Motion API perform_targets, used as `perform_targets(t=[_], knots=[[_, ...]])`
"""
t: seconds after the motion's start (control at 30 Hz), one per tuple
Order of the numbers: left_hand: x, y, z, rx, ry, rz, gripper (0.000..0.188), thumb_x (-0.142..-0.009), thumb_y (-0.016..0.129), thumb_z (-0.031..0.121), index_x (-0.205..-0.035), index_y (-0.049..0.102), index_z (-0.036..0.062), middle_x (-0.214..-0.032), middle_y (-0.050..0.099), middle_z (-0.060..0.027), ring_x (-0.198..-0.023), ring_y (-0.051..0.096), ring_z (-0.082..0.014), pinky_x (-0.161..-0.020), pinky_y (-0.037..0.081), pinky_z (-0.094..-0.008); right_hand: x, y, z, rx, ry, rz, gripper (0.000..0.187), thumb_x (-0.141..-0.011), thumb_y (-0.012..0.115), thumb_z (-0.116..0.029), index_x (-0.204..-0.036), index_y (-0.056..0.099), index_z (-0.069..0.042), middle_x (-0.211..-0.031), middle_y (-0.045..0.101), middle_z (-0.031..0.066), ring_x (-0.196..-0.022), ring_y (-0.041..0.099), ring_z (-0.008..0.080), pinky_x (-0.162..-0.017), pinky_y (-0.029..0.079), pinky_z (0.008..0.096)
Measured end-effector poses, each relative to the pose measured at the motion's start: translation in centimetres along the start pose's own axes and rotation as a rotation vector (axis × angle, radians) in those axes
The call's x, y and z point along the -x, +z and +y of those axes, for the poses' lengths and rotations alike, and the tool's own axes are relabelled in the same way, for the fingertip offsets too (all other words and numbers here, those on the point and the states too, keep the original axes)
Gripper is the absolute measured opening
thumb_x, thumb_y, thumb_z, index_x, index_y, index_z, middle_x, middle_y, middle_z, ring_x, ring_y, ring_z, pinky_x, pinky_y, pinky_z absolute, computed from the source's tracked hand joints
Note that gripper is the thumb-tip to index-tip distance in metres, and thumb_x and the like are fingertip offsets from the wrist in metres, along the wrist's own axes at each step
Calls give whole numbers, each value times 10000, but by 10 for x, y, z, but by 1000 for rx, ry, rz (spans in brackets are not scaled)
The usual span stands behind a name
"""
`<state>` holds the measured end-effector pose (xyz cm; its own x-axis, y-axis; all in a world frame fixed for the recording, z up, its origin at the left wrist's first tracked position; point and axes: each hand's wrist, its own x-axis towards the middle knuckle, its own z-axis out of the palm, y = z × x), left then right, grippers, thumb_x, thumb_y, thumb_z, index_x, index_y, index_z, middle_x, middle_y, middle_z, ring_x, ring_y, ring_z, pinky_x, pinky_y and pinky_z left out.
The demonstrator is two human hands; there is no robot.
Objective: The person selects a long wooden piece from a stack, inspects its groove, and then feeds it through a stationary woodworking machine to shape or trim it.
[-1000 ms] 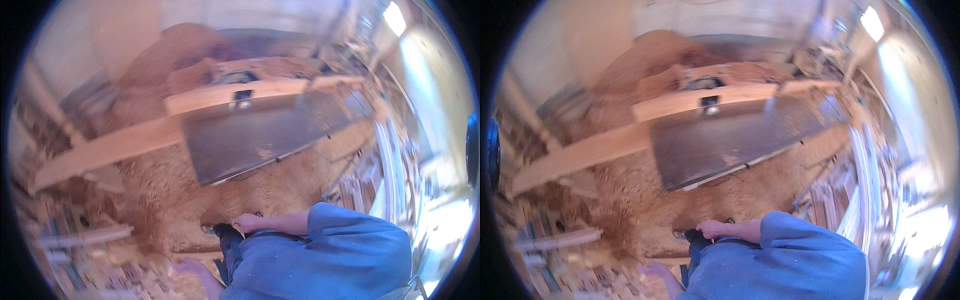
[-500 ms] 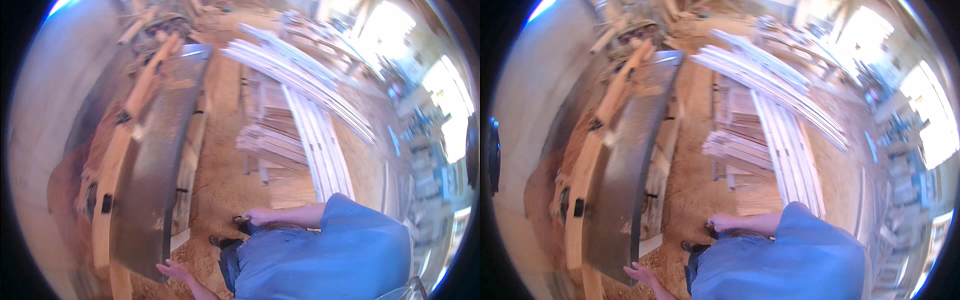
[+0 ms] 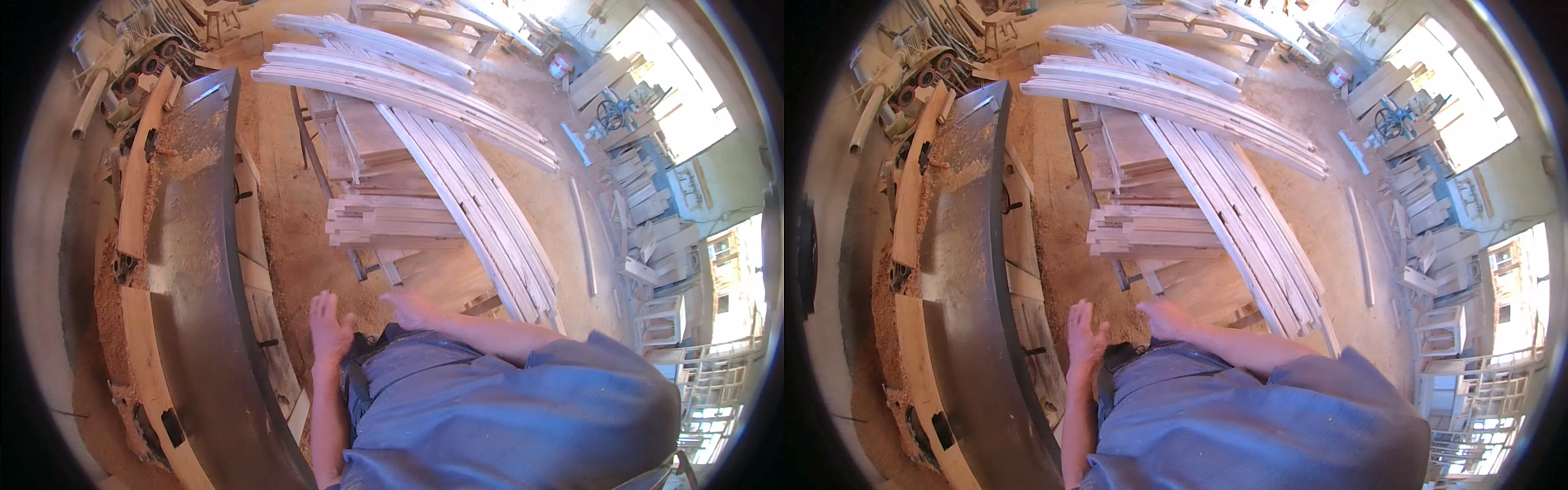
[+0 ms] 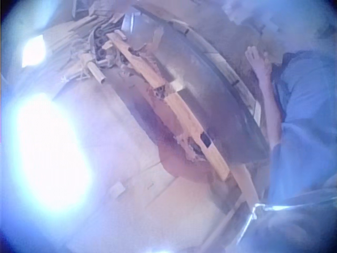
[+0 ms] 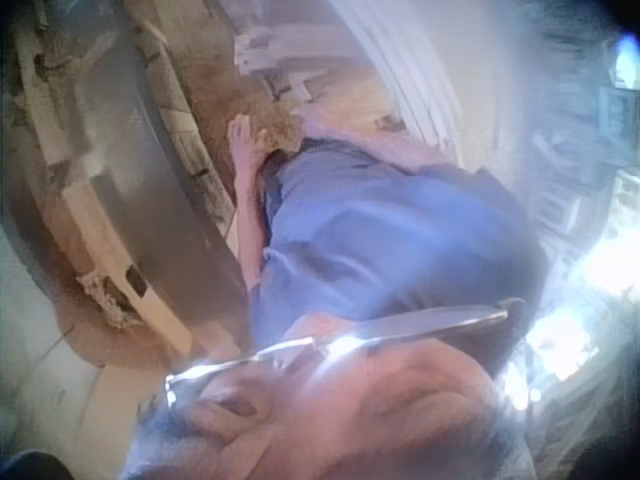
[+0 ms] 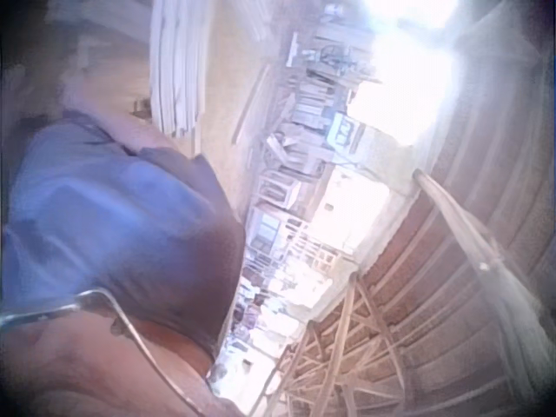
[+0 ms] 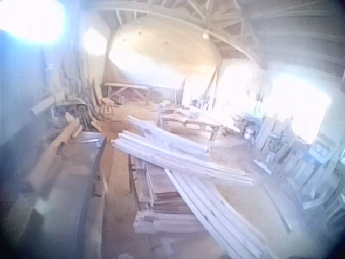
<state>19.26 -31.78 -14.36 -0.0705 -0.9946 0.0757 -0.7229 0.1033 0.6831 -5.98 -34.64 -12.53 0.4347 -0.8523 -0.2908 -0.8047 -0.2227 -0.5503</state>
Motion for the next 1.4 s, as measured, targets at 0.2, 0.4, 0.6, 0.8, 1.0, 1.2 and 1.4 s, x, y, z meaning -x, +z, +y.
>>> perform_targets(t=[0.2,0.4,0.6,0.8,1.0,1.2,1.4], knots=[[0,-46,-36,137,-205,-215,539,-883,687,189,-1351,541,-33,-1345,579,-269,-1266,539,-420,-1070,439,-454,-77,-52,45,384,91,462,647,-720,666,-26,-1345,501,9,-1342,490,234,-1276,453,431,-1104,387,492],[49,-71,-90,93,-370,-244,514,-902,666,169,-1363,540,-20,-1313,596,-265,-1223,562,-420,-1034,455,-458,-106,-50,38,483,138,488,672,-695,670,-22,-1344,497,-34,-1290,464,228,-1260,424,437,-1072,391,506],[66,-79,-101,206,-502,-288,417,-953,647,121,-1350,568,22,-1272,648,-181,-1176,613,-345,-1002,477,-420,-120,-57,29,402,158,508,541,-676,660,-17,-1210,602,-74,-1104,508,184,-1110,497,391,-934,433,489],[39,-90,-85,382,-582,-205,514,-942,662,105,-1408,506,-42,-1312,637,-188,-1170,634,-270,-991,510,-366,-119,-80,16,254,-36,467,347,-669,703,-35,-1014,678,-64,-1036,564,151,-1055,532,373,-928,440,474],[-60,-100,-17,984,-589,-223,733,-932,690,179,-1521,331,-68,-1487,503,-200,-1328,527,-284,-1123,408,-397,-168,-152,-89,-473,-124,348,474,-709,837,-97,-1150,686,-12,-1042,687,135,-988,656,278,-876,514,373],[-143,-120,39,1634,-435,-189,725,-827,815,342,-1379,533,-33,-1329,625,-135,-1231,599,-235,-1068,437,-376,-227,-188,-142,-1730,-126,-319,403,-840,803,-110,-1214,689,-12,-1091,734,84,-1012,689,199,-928,541,366],[-134,-144,33,1695,-437,139,587,-837,806,284,-1281,572,-21,-1174,682,-90,-1066,665,-212,-968,518,-366,-257,-143,-191,-1624,-77,-452,394,-998,625,-214,-1308,605,28,-1197,678,107,-1075,651,185,-957,514,342]])
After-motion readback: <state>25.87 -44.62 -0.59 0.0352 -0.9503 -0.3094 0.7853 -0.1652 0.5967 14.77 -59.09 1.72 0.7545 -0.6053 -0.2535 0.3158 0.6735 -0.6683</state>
